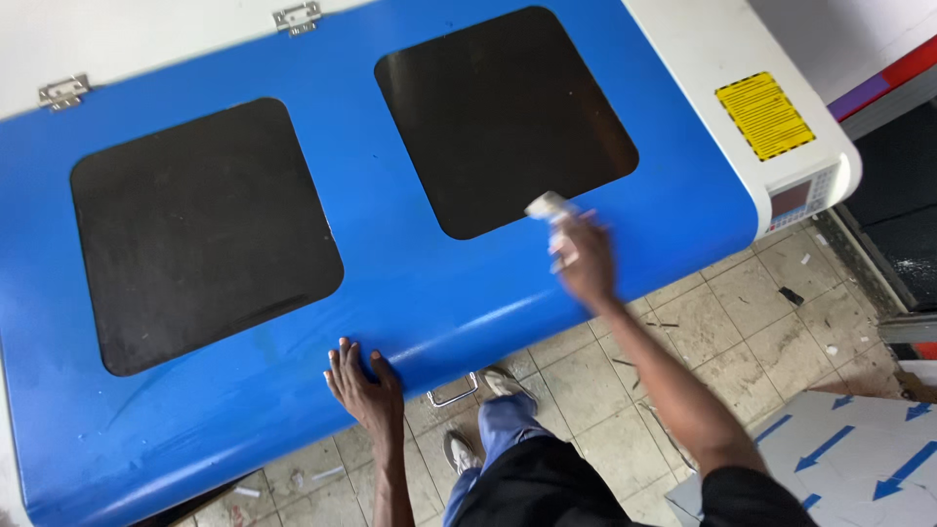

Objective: The person wipes a blue machine surface with a white cloth, then sprays a white surface with a yellow spray bottle and wipes it clean. They move a black bag aside to access the area and continue wiping the white surface with the cloth.

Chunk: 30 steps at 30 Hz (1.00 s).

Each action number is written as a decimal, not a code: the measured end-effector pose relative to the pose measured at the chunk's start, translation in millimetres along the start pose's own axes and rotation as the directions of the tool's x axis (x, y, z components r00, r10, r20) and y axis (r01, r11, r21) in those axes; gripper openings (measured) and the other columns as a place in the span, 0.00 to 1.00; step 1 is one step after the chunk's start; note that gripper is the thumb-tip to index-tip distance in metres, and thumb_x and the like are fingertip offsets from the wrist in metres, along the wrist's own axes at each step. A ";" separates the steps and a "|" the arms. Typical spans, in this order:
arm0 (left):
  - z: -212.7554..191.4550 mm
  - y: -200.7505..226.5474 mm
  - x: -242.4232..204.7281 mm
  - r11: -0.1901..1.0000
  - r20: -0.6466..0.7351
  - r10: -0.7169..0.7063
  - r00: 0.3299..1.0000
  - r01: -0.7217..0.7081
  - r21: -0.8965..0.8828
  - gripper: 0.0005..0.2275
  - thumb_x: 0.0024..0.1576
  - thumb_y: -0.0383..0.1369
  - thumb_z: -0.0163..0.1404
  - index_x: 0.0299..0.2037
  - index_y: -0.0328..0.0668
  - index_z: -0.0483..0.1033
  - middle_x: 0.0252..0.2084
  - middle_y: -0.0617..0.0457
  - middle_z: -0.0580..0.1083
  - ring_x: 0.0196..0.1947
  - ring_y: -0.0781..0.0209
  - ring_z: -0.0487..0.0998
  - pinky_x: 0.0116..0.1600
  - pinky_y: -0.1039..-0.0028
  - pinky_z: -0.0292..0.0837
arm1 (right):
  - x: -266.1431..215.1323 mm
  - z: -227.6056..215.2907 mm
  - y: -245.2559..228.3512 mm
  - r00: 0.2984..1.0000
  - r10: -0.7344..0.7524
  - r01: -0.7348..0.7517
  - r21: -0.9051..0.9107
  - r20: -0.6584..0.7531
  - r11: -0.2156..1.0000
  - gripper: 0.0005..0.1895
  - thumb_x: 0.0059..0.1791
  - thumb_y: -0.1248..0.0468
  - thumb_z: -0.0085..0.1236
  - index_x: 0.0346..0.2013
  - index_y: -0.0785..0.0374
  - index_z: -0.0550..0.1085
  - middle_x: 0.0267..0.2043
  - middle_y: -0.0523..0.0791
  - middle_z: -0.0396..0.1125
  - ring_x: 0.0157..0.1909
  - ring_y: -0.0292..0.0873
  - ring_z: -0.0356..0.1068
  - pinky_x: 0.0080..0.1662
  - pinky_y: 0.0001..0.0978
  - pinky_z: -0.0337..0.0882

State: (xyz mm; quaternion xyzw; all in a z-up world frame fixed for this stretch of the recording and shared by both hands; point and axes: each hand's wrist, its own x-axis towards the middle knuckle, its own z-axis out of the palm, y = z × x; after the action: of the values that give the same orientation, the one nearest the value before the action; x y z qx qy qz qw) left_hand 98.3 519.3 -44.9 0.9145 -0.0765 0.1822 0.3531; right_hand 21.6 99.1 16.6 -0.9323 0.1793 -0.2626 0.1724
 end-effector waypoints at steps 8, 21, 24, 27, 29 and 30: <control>48.0 56.1 51.3 0.983 0.170 -0.049 0.984 0.017 0.183 0.31 0.75 0.53 0.41 0.78 0.34 0.70 0.82 0.36 0.66 0.85 0.35 0.60 0.85 0.38 0.45 | 152.1 -21.5 206.8 0.955 0.232 -0.287 -0.375 -0.186 0.882 0.37 0.69 0.44 0.45 0.76 0.76 0.75 0.80 0.69 0.60 0.80 0.76 0.54 0.72 0.70 0.55; 62.6 82.0 67.3 0.946 0.170 -0.151 0.974 0.092 0.311 0.31 0.72 0.53 0.51 0.79 0.43 0.70 0.84 0.37 0.64 0.85 0.35 0.59 0.86 0.38 0.45 | 86.4 152.9 -153.6 0.848 -0.459 0.420 0.193 0.264 0.887 0.36 0.63 0.37 0.43 0.80 0.50 0.68 0.85 0.44 0.61 0.78 0.57 0.69 0.50 0.62 0.82; 69.5 62.8 56.5 0.942 0.161 -0.160 0.974 0.102 0.318 0.31 0.73 0.55 0.48 0.80 0.43 0.70 0.85 0.37 0.63 0.85 0.33 0.59 0.85 0.38 0.46 | 44.5 110.1 -109.4 0.848 -0.470 0.379 0.341 0.243 0.860 0.23 0.61 0.51 0.56 0.67 0.58 0.78 0.73 0.49 0.72 0.75 0.56 0.71 0.62 0.51 0.79; 69.7 59.5 55.7 0.942 0.191 -0.173 0.966 0.106 0.318 0.31 0.71 0.53 0.52 0.78 0.42 0.71 0.84 0.36 0.64 0.84 0.32 0.60 0.85 0.37 0.47 | 67.3 65.1 21.8 0.927 -0.357 0.333 0.191 0.113 0.923 0.24 0.57 0.58 0.67 0.67 0.61 0.76 0.69 0.55 0.73 0.71 0.62 0.72 0.61 0.57 0.76; 71.0 66.8 55.1 0.927 0.167 -0.192 0.967 0.123 0.354 0.30 0.70 0.52 0.53 0.78 0.43 0.72 0.84 0.37 0.65 0.84 0.33 0.61 0.85 0.37 0.48 | 104.1 26.1 102.9 0.967 -0.256 0.254 0.094 0.007 0.963 0.27 0.54 0.63 0.75 0.66 0.63 0.75 0.67 0.59 0.73 0.68 0.66 0.73 0.60 0.61 0.75; 75.9 69.7 61.6 0.921 0.146 -0.181 0.972 0.116 0.372 0.30 0.70 0.51 0.53 0.78 0.44 0.72 0.84 0.38 0.66 0.84 0.34 0.62 0.85 0.37 0.49 | 120.5 2.4 142.7 0.979 -0.151 0.151 -0.011 -0.134 0.989 0.32 0.51 0.68 0.82 0.66 0.66 0.73 0.64 0.63 0.73 0.65 0.70 0.73 0.59 0.65 0.73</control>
State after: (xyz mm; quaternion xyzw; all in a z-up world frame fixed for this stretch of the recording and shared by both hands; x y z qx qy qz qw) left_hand 157.6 416.0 -29.9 0.9795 -0.0030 0.0834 0.1835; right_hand 84.3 -76.6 6.9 -0.9235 0.1194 -0.3370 0.1391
